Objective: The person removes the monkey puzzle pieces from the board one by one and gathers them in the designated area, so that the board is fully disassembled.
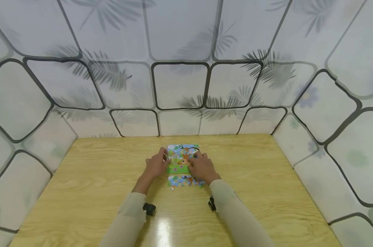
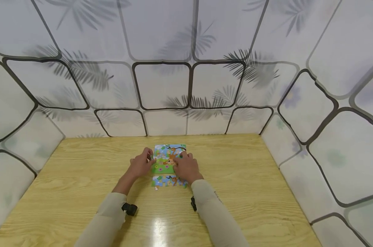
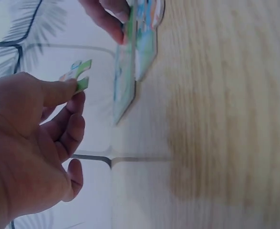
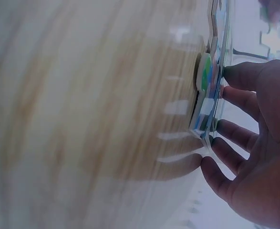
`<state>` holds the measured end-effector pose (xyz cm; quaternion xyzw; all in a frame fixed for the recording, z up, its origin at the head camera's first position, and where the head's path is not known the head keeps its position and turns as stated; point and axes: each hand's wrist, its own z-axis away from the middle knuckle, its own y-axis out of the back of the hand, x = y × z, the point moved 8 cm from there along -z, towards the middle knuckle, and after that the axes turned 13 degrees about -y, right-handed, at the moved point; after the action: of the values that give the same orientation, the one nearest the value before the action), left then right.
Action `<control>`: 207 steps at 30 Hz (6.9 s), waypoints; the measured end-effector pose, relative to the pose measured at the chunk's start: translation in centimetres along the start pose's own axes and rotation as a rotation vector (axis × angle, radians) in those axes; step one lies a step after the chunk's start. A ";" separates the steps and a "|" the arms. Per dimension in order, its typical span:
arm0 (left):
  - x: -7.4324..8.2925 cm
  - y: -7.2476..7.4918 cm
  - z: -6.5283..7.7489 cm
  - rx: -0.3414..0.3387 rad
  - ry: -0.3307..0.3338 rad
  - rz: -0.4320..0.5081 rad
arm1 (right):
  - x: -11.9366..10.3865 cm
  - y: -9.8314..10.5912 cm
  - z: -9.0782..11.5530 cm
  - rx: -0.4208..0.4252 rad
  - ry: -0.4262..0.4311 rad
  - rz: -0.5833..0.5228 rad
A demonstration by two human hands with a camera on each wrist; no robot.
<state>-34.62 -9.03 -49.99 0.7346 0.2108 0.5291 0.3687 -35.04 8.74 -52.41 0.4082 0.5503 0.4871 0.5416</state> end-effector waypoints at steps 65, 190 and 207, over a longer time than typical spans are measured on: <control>2.2 -1.9 1.8 -0.061 0.008 -0.087 | 1.0 0.7 0.2 -0.011 -0.027 -0.133; 3.6 -4.6 1.1 -0.230 -0.107 0.331 | 2.4 -0.1 -0.1 -0.123 -0.111 -0.036; 5.8 -6.7 3.8 -0.346 -0.218 0.089 | 2.2 0.2 0.0 -0.098 -0.096 -0.077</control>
<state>-28.52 -1.87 -52.11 0.7217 0.0431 0.4908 0.4863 -35.28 10.93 -52.62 0.3827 0.5143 0.4722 0.6050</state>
